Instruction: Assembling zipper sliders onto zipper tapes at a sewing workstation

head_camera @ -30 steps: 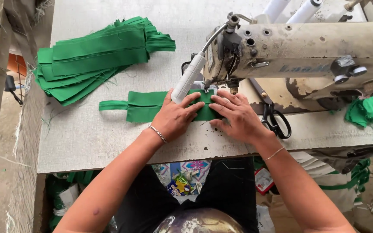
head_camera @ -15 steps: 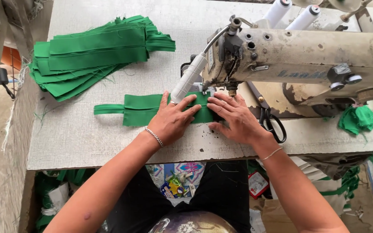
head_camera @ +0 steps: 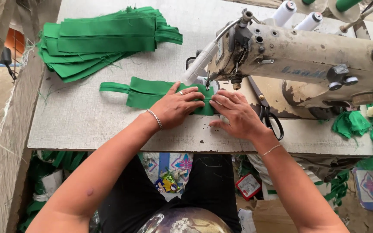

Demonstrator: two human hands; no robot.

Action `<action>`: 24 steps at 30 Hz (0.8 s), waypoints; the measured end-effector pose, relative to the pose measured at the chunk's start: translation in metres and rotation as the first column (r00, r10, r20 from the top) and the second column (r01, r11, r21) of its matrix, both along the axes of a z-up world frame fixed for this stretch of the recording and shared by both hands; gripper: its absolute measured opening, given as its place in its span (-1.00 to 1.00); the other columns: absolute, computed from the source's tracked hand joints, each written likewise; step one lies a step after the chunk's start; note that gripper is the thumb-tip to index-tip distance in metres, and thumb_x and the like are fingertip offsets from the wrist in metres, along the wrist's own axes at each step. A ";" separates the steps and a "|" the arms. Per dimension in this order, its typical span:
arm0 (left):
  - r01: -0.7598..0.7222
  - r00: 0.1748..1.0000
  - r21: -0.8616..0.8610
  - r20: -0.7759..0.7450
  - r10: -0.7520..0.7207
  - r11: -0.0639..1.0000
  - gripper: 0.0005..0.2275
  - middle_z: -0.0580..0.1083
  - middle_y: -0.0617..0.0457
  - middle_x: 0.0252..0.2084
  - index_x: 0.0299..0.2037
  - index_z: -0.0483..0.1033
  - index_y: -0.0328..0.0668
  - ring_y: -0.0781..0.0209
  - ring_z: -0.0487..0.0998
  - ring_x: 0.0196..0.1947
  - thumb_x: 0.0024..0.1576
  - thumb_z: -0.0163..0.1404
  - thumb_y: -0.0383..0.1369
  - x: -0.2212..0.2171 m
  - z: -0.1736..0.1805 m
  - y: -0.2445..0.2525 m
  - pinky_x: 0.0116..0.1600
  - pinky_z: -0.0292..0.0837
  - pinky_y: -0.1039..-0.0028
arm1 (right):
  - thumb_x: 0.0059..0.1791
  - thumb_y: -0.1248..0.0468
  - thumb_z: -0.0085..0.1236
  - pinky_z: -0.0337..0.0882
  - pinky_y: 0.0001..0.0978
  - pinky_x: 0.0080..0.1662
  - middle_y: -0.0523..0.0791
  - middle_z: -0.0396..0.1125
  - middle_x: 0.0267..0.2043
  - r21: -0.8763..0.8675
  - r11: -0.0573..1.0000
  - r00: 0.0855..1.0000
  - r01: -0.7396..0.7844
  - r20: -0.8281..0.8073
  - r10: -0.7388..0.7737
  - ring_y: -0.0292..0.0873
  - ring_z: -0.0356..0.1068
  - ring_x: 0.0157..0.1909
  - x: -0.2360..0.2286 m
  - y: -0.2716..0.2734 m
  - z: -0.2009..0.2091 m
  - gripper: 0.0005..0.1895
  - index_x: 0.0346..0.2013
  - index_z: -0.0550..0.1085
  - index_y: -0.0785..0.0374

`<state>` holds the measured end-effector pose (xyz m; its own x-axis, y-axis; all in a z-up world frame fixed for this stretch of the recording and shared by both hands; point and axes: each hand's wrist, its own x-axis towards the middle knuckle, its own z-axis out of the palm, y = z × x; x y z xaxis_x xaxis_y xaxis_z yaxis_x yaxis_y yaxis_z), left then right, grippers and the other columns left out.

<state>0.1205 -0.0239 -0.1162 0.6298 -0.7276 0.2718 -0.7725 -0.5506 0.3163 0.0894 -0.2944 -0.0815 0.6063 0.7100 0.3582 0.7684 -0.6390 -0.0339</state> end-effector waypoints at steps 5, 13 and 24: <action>0.055 0.996 0.112 0.059 -0.062 0.992 -0.63 0.24 0.33 0.41 0.29 0.36 0.29 0.12 0.17 0.49 0.30 -0.24 -0.35 0.001 -0.005 0.004 0.44 -0.12 -0.34 | 0.04 -0.26 0.02 0.27 0.05 0.21 -0.10 0.35 0.24 -0.014 1.000 1.000 -0.027 -0.003 0.027 0.00 0.27 0.36 -0.002 -0.003 0.006 -0.35 0.17 0.48 0.16; 0.086 0.994 0.189 0.043 -0.096 0.978 -0.58 0.21 0.34 0.42 0.34 0.31 0.32 0.08 0.13 0.50 0.28 -0.26 -0.38 0.013 -0.003 0.003 0.41 -0.10 -0.40 | 0.05 -0.24 0.02 0.30 0.00 0.09 -0.13 0.39 0.17 0.015 0.998 0.998 -0.062 -0.006 0.062 0.00 0.30 0.34 0.008 -0.005 0.014 -0.41 0.12 0.50 0.13; 0.084 0.996 0.228 -0.006 -0.085 0.970 -0.52 0.16 0.39 0.45 0.37 0.24 0.34 0.08 0.20 0.46 0.25 -0.31 -0.43 0.012 -0.001 0.003 0.44 -0.21 -0.41 | 0.09 -0.17 0.02 0.31 -0.07 -0.10 -0.17 0.43 0.11 0.041 0.993 0.994 -0.112 0.003 0.112 0.01 0.34 0.30 0.021 -0.007 0.010 -0.53 0.06 0.54 0.06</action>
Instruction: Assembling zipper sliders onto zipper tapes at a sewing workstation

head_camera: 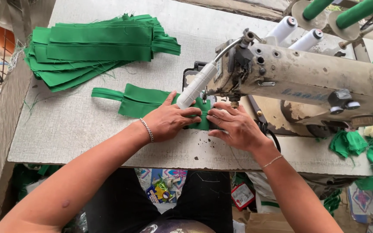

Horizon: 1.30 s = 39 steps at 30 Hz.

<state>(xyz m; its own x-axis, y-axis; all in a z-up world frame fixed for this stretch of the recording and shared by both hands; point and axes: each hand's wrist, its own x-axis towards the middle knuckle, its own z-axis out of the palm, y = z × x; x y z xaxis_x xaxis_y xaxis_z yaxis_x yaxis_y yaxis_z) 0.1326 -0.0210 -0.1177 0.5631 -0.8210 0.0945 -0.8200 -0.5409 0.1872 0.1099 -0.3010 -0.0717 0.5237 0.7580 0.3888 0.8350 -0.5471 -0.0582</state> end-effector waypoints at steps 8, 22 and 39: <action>0.003 1.000 -0.024 0.007 -0.003 1.000 -0.46 0.38 0.24 0.32 0.39 0.27 0.31 -0.19 0.26 0.41 0.17 -0.23 -0.46 0.009 0.000 0.000 0.44 -0.21 -0.42 | 0.08 -0.12 0.07 0.31 0.01 0.02 -0.14 0.44 0.12 -0.014 1.000 1.000 -0.013 0.018 0.014 0.03 0.35 0.29 0.013 -0.005 -0.005 -0.56 0.06 0.54 0.08; -0.107 0.993 -0.115 0.031 0.111 0.988 -0.59 0.24 0.34 0.41 0.20 0.48 0.29 0.04 0.09 0.51 0.15 -0.11 -0.39 0.075 -0.015 -0.018 0.41 -0.11 -0.41 | 0.07 -0.43 -0.37 0.48 0.06 -0.26 0.14 0.47 -0.42 -0.462 0.745 0.727 0.481 -0.264 -0.634 0.24 0.54 -0.33 0.035 -0.018 0.009 -0.26 -0.30 0.51 0.11; -0.765 0.644 0.044 0.031 0.764 0.643 -0.50 0.18 -0.08 0.46 0.36 0.35 0.01 -0.26 0.14 0.44 0.17 -0.22 -0.50 -0.107 0.039 0.099 0.28 0.10 -0.35 | -0.02 0.10 0.35 0.42 -0.18 0.01 -0.11 0.37 -0.14 0.136 0.801 0.800 0.583 0.077 -0.595 0.00 0.38 -0.01 -0.122 -0.018 -0.023 -0.61 0.06 0.60 0.14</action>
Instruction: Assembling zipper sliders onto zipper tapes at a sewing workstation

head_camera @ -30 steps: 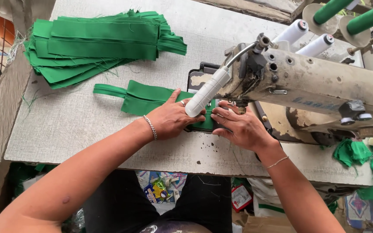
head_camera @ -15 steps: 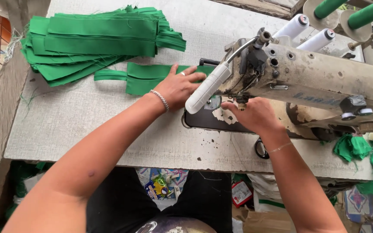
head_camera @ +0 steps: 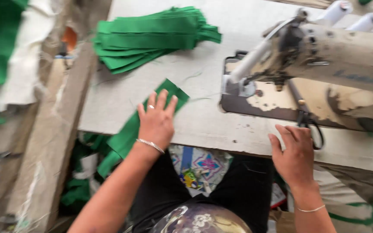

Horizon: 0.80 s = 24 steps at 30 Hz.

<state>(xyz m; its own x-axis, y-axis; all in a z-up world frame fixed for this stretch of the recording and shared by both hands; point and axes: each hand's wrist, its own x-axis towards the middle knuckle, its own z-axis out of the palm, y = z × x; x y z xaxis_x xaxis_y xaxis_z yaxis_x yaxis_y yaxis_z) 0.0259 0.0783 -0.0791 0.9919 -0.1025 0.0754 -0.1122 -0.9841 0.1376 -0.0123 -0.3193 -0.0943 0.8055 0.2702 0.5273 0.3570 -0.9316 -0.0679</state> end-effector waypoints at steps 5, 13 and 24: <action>0.024 0.991 -0.040 0.129 -0.018 0.999 -0.57 0.32 0.05 0.36 0.22 0.50 0.13 -0.08 0.29 0.33 0.16 -0.20 -0.43 -0.048 -0.013 0.012 0.15 0.26 0.06 | 0.01 0.24 0.35 0.49 -0.19 0.00 -0.05 0.43 -0.16 0.150 0.981 0.992 -0.122 -0.015 0.125 0.03 0.47 -0.03 0.006 0.055 0.001 -0.72 0.01 0.62 0.19; 0.016 0.983 -0.183 0.182 0.018 0.983 -0.78 0.44 0.21 0.10 0.05 0.55 0.19 0.06 0.49 0.05 0.24 -0.05 -0.23 -0.018 -0.025 0.018 0.03 0.35 0.16 | -0.04 0.27 0.31 0.47 -0.11 -0.07 -0.04 0.42 -0.17 0.283 0.881 0.923 -0.380 0.059 0.379 0.06 0.43 -0.06 0.052 0.188 0.019 -0.74 -0.06 0.59 0.23; 0.224 0.974 -0.690 0.134 -0.182 0.688 -0.91 0.55 0.10 -0.35 -0.25 0.63 0.05 -0.03 0.62 -0.19 0.08 0.19 -0.40 0.009 0.014 0.014 0.01 0.50 0.25 | -0.05 0.34 0.25 0.44 -0.01 -0.09 0.01 0.49 -0.29 0.679 0.699 0.725 -0.224 -0.364 0.585 0.07 0.50 -0.09 0.070 0.205 0.027 -0.86 -0.20 0.55 0.19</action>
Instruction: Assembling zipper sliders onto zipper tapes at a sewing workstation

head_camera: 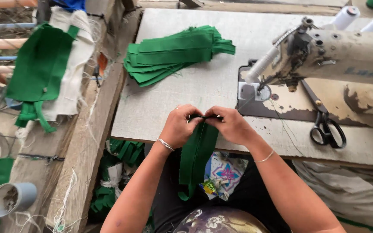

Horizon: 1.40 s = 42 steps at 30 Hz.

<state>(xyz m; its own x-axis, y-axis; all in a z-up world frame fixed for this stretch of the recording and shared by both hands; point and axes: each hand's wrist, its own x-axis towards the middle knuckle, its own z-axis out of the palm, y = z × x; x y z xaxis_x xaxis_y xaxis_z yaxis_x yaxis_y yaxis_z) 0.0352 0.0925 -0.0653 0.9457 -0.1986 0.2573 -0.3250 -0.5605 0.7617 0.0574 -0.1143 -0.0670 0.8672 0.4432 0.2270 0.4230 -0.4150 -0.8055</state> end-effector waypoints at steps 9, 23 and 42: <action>0.044 0.994 -0.238 -0.087 -0.067 0.970 -0.91 0.55 0.17 -0.41 -0.19 0.64 0.11 0.30 0.55 -0.29 0.12 0.21 -0.28 -0.004 0.000 -0.056 -0.13 0.47 0.50 | -0.04 0.42 0.26 0.46 -0.22 -0.17 -0.05 0.46 -0.44 0.090 0.993 0.994 0.078 -0.079 -0.070 -0.23 0.41 -0.34 -0.020 -0.050 0.037 -0.89 -0.24 0.61 0.22; -0.016 0.939 -0.713 -0.252 -0.236 0.701 -0.86 0.54 0.15 -0.34 -0.11 0.56 -0.26 0.50 0.49 -0.32 0.14 0.18 -0.50 -0.018 0.030 -0.087 -0.17 0.50 0.64 | -0.03 0.50 0.26 0.46 -0.40 0.00 -0.17 0.43 -0.28 0.454 0.877 0.937 0.161 -0.350 0.010 -0.41 0.34 -0.16 -0.029 -0.091 0.010 -0.86 -0.18 0.58 0.37; 0.177 0.983 -0.495 0.039 -0.181 0.851 -0.90 0.60 0.08 -0.35 -0.26 0.58 -0.20 0.30 0.62 -0.29 0.11 0.20 -0.58 -0.018 0.048 -0.087 -0.09 0.54 0.42 | -0.05 0.51 0.26 0.38 -0.60 -0.20 -0.21 0.36 -0.46 0.482 0.860 0.918 0.168 -0.395 0.042 -0.45 0.31 -0.34 -0.033 -0.090 0.052 -0.94 -0.29 0.59 0.38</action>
<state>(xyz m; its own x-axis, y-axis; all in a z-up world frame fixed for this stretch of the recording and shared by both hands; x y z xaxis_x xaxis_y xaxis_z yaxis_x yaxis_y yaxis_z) 0.0176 0.0053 -0.0177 0.9088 -0.2135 0.3584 -0.3750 -0.0420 0.9261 0.0247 -0.2039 -0.0145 0.9520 0.3024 0.0481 0.0281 0.0703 -0.9971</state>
